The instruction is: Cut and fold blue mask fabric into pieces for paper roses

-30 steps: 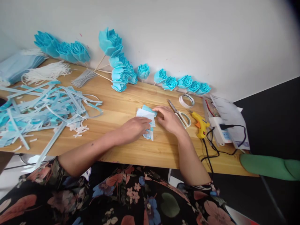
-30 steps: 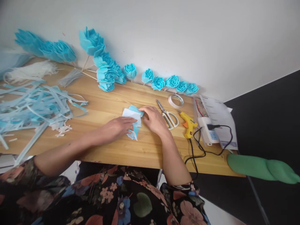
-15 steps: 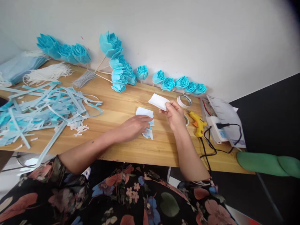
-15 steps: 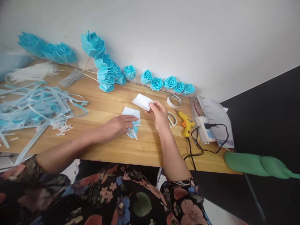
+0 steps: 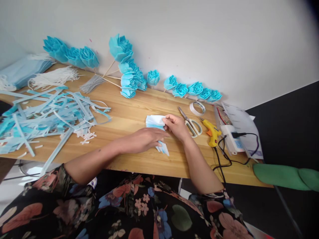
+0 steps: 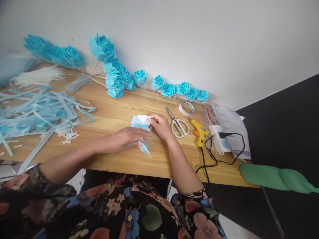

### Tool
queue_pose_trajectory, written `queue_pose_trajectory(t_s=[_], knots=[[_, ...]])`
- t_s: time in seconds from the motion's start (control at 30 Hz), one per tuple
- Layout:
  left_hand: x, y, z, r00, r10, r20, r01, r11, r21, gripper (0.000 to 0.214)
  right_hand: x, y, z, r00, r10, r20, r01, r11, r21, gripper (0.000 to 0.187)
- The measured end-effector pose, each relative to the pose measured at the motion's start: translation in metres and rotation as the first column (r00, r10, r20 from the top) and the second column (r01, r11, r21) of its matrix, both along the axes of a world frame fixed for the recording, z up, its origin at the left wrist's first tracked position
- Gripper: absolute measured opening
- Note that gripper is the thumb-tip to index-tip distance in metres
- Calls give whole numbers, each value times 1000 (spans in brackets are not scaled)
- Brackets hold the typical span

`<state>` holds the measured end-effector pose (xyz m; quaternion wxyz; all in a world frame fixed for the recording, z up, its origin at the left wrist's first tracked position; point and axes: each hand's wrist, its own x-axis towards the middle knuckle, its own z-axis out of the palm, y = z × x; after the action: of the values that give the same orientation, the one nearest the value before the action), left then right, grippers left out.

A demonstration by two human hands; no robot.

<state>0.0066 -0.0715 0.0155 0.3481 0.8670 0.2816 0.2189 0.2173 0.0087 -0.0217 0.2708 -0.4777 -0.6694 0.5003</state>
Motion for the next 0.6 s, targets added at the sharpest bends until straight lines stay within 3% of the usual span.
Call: queue_pose_trajectory(t_s=[0.23,0.47,0.6], knots=[[0,-1,1,998,-61,29,62,998,-5,25,-2,-4,9,997,10,-72,-11,1000,-15,35],[1,-2,-2,997,-72,32,73,997,-18,26,-5,-8,12,989,43,-145,-61,990,-125,41],[0,-2,1,996,-76,39,76,997,3,26,-5,-9,14,997,40,-67,-43,998,-50,36]])
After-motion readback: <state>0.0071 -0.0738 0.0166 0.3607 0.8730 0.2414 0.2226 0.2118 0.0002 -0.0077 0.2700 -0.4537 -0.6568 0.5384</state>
